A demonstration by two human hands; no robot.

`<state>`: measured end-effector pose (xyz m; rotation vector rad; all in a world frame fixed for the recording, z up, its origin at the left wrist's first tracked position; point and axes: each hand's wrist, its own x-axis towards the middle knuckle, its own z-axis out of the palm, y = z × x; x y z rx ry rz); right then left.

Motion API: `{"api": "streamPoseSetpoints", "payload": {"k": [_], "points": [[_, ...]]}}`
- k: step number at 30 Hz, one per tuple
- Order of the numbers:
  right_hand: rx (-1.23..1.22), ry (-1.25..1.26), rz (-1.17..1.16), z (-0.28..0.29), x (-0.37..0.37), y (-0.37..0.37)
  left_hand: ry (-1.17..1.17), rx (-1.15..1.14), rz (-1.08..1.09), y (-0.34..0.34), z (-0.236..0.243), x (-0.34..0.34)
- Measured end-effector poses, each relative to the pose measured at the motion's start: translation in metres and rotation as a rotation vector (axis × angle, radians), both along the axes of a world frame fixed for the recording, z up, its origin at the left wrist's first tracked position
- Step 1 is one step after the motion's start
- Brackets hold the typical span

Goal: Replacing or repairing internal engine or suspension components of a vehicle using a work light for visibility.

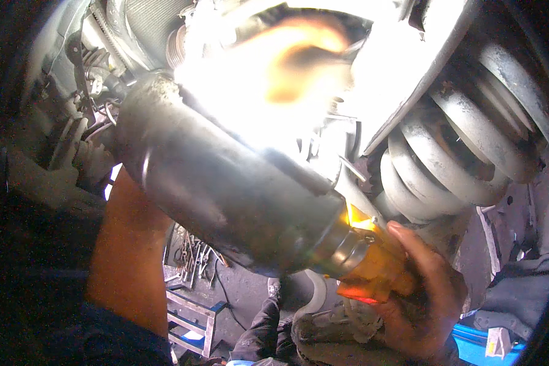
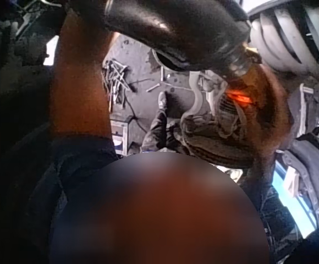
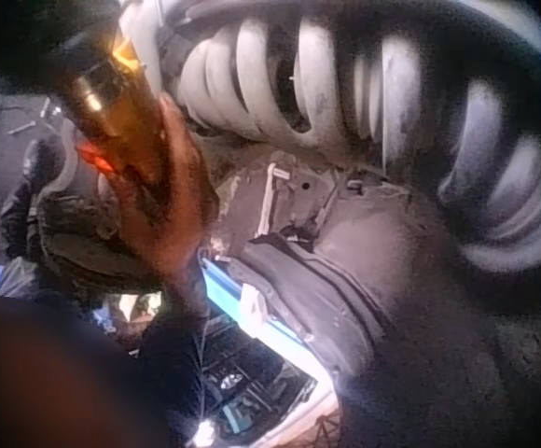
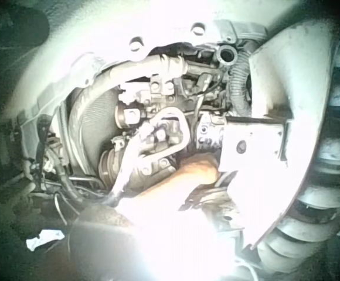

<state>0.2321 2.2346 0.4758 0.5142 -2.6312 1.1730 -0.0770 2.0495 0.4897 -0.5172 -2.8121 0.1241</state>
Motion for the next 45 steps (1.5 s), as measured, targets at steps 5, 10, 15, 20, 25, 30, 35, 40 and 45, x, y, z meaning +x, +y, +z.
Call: {"api": "streamPoseSetpoints", "payload": {"k": [5,10,15,20,25,30,35,40,45], "points": [[-0.049,0.0,-0.046,-0.002,0.005,-0.002,0.001,0.006,0.009,-0.005,0.0,0.004],[-0.001,0.044,-0.061,-0.002,0.006,0.0,-0.007,0.006,0.018,-0.007,-0.001,0.005],[0.032,0.034,-0.044,0.0,0.005,-0.004,-0.016,0.009,0.028,-0.007,-0.001,0.003],[-0.011,0.005,-0.073,0.0,0.005,-0.004,-0.021,0.012,0.031,-0.008,-0.001,0.004],[0.013,0.001,-0.047,0.0,0.001,-0.003,-0.02,0.02,0.021,-0.006,-0.004,0.002],[0.034,0.045,-0.002,-0.003,-0.001,-0.002,-0.005,0.006,0.025,-0.004,0.003,-0.002],[0.039,0.011,0.0,0.0,-0.001,-0.002,-0.021,-0.002,0.019,-0.003,0.002,-0.004],[0.01,-0.026,-0.02,-0.002,-0.001,0.0,0.028,-0.001,0.011,0.003,0.004,-0.002],[0.003,-0.014,-0.023,0.0,-0.001,-0.004,0.022,-0.002,0.048,-0.002,0.004,-0.004]]}}
